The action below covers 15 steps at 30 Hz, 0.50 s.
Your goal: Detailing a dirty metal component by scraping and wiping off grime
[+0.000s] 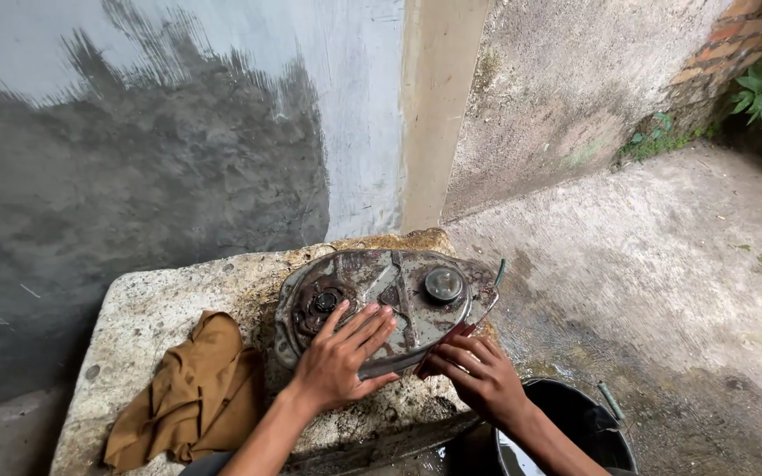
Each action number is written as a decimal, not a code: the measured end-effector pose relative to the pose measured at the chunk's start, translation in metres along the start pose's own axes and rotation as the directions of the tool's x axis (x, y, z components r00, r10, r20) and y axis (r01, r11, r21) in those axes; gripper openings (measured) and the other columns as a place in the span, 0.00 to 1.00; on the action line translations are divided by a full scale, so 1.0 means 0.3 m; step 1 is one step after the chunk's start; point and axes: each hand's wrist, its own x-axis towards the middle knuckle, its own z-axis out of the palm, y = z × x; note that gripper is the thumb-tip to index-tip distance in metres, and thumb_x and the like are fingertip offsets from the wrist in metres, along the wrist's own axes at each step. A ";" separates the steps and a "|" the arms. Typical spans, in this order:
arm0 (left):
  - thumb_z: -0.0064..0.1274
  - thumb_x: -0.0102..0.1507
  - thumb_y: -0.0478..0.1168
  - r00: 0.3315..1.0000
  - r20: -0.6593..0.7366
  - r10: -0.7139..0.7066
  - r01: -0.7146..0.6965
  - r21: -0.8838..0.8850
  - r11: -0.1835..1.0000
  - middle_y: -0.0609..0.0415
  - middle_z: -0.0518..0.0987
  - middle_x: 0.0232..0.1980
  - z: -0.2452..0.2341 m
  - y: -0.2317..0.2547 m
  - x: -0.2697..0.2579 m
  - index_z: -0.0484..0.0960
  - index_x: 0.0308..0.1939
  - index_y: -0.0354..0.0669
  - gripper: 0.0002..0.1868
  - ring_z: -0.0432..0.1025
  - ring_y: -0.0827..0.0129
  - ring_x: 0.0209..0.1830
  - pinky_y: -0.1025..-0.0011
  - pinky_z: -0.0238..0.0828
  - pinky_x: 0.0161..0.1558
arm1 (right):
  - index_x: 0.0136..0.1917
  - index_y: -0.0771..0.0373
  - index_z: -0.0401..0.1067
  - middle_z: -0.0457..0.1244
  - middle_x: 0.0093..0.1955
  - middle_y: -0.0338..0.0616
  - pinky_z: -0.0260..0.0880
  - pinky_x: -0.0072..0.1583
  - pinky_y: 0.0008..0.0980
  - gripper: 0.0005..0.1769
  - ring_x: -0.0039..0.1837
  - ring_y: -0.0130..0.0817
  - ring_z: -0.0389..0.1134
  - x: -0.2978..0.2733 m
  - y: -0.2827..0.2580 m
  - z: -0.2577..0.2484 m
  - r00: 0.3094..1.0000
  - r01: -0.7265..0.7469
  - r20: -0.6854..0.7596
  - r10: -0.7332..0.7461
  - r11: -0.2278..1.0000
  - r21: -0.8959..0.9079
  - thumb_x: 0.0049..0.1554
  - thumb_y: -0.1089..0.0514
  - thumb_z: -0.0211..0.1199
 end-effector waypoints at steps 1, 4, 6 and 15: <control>0.30 0.67 0.73 0.999 0.034 -0.026 0.025 0.028 0.999 0.51 0.65 0.75 0.002 0.004 -0.002 0.61 0.74 0.49 0.42 0.58 0.56 0.77 0.43 0.39 0.76 | 0.62 0.47 0.73 0.69 0.61 0.33 0.69 0.69 0.44 0.21 0.66 0.35 0.65 0.001 0.022 -0.002 1.000 0.023 -0.018 -0.023 1.000 -0.013 0.54 0.59 0.64; 0.38 0.64 0.67 0.991 0.069 -0.117 0.118 -0.003 0.993 0.49 0.58 0.79 -0.042 0.067 0.022 0.58 0.75 0.46 0.42 0.52 0.58 0.80 0.45 0.32 0.77 | 0.59 0.50 0.75 0.69 0.63 0.35 0.68 0.69 0.42 0.17 0.66 0.36 0.67 0.033 0.094 -0.058 0.990 -0.125 -0.063 0.123 0.991 -0.044 0.56 0.59 0.64; 0.49 0.62 0.60 0.979 0.067 -0.192 0.197 -0.064 0.978 0.46 0.56 0.80 -0.029 0.098 0.025 0.58 0.75 0.42 0.43 0.50 0.57 0.81 0.45 0.27 0.77 | 0.59 0.52 0.76 0.69 0.64 0.37 0.66 0.71 0.45 0.15 0.67 0.36 0.67 0.058 0.119 -0.088 0.957 -0.281 -0.089 0.275 0.958 -0.055 0.58 0.58 0.63; 0.41 0.64 0.74 0.986 -0.053 -0.158 0.161 0.050 0.986 0.53 0.65 0.76 0.042 0.066 0.010 0.65 0.73 0.56 0.41 0.59 0.58 0.76 0.38 0.38 0.74 | 0.54 0.45 0.78 0.70 0.57 0.24 0.67 0.63 0.37 0.13 0.62 0.27 0.67 0.042 0.001 -0.025 0.991 0.112 -0.076 -0.111 0.994 0.012 0.54 0.51 0.71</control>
